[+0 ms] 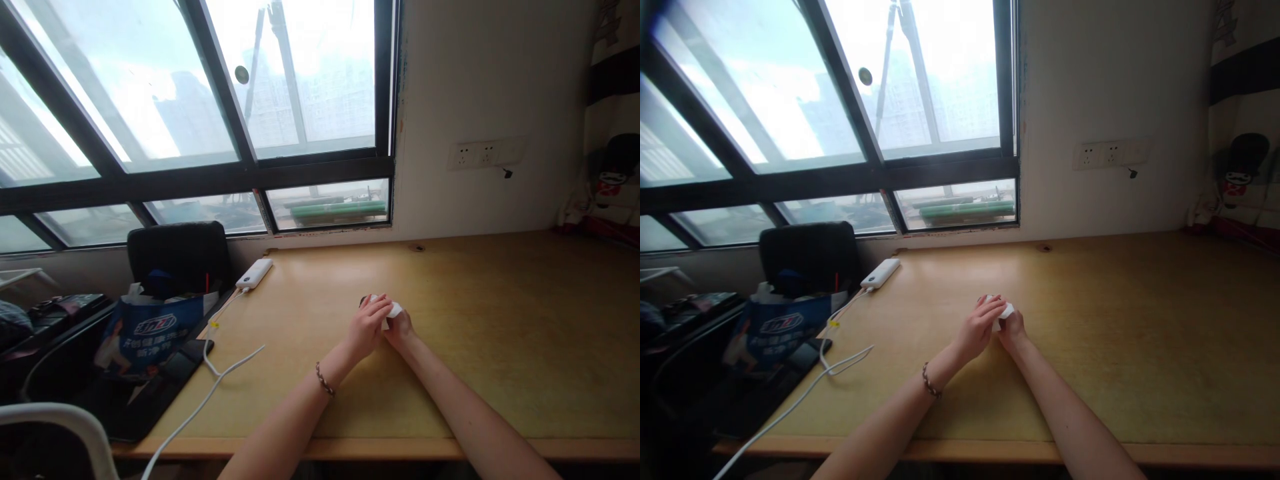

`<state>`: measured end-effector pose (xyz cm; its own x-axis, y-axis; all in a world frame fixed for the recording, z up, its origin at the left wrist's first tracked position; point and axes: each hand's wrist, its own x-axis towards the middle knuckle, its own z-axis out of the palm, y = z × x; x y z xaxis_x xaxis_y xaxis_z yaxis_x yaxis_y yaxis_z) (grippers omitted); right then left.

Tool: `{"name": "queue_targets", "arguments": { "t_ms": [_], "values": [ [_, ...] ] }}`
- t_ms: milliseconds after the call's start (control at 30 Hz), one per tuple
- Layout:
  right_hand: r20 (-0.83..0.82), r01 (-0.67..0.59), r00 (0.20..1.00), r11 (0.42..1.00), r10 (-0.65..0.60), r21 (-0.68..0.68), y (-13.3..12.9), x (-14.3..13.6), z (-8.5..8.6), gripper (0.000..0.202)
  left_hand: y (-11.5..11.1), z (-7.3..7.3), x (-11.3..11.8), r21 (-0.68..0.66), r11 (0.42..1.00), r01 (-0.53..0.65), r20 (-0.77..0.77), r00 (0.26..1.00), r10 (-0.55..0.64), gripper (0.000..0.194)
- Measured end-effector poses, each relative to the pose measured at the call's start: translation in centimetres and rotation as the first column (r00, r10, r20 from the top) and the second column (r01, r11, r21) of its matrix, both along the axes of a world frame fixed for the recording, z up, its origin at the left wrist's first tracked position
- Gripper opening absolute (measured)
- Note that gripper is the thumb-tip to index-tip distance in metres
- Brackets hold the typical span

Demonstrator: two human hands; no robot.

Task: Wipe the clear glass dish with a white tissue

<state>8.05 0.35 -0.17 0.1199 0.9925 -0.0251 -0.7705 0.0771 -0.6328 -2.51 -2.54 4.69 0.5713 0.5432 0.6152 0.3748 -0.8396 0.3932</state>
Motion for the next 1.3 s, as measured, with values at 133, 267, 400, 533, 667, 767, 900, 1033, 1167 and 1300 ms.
{"name": "queue_targets", "arguments": {
  "t_ms": [133, 267, 400, 533, 667, 767, 900, 1033, 1167, 1300],
  "values": [
    [-0.073, -0.107, 0.992, 0.989, 0.100, -0.102, -0.1, -0.5, 0.4, 0.010, 1.2, 0.0, -0.9, -0.125, 0.991, -0.054, 0.115, 0.991, 0.068, 0.037],
    [-0.110, -0.156, 0.985, 0.969, 0.136, -0.194, -0.3, -0.4, 1.0, 0.017, 2.7, -0.8, -1.7, -0.291, 0.951, -0.103, 0.276, 0.943, 0.186, 0.035],
    [-0.073, -0.104, 0.993, 0.969, 0.090, -0.226, -0.3, 0.0, 1.5, 0.019, 3.8, -2.1, -2.2, -0.493, 0.868, -0.060, 0.347, 0.901, 0.259, 0.033],
    [-0.068, -0.080, 0.996, 0.968, 0.065, -0.239, -0.1, 0.4, 1.6, 0.020, 3.8, -2.5, -2.3, -0.454, 0.891, -0.003, 0.398, 0.894, 0.206, 0.038],
    [-0.083, -0.092, 0.994, 0.968, 0.074, -0.235, 0.0, 0.4, 1.5, 0.021, 2.9, -2.0, -2.1, -0.286, 0.958, -0.027, 0.367, 0.920, 0.135, 0.036],
    [-0.121, -0.104, 0.989, 0.974, 0.080, -0.202, -0.1, 0.3, 1.6, 0.022, 2.1, -1.7, -1.8, -0.196, 0.980, -0.044, 0.281, 0.955, 0.099, 0.040],
    [-0.162, -0.132, 0.981, 0.977, 0.105, -0.170, -0.3, 0.3, 1.9, 0.022, 1.9, -1.7, -1.6, -0.061, 0.997, 0.051, 0.146, 0.988, -0.042, 0.041],
    [-0.144, -0.098, 0.987, 0.979, 0.072, -0.180, -0.4, 0.5, 2.1, 0.023, 2.4, -1.8, -2.1, -0.040, 0.999, -0.017, 0.109, 0.994, 0.021, 0.042],
    [-0.095, 0.011, 0.995, 0.979, -0.031, -0.204, -0.2, 0.9, 2.0, 0.021, 2.8, -2.0, -2.4, -0.125, 0.985, -0.123, 0.115, 0.984, 0.137, 0.042],
    [-0.138, 0.088, 0.984, 0.977, -0.116, -0.195, 0.2, 1.7, 1.6, 0.022, 2.5, -2.2, -1.9, -0.183, 0.976, -0.122, 0.166, 0.974, 0.153, 0.043]
  ]
}}
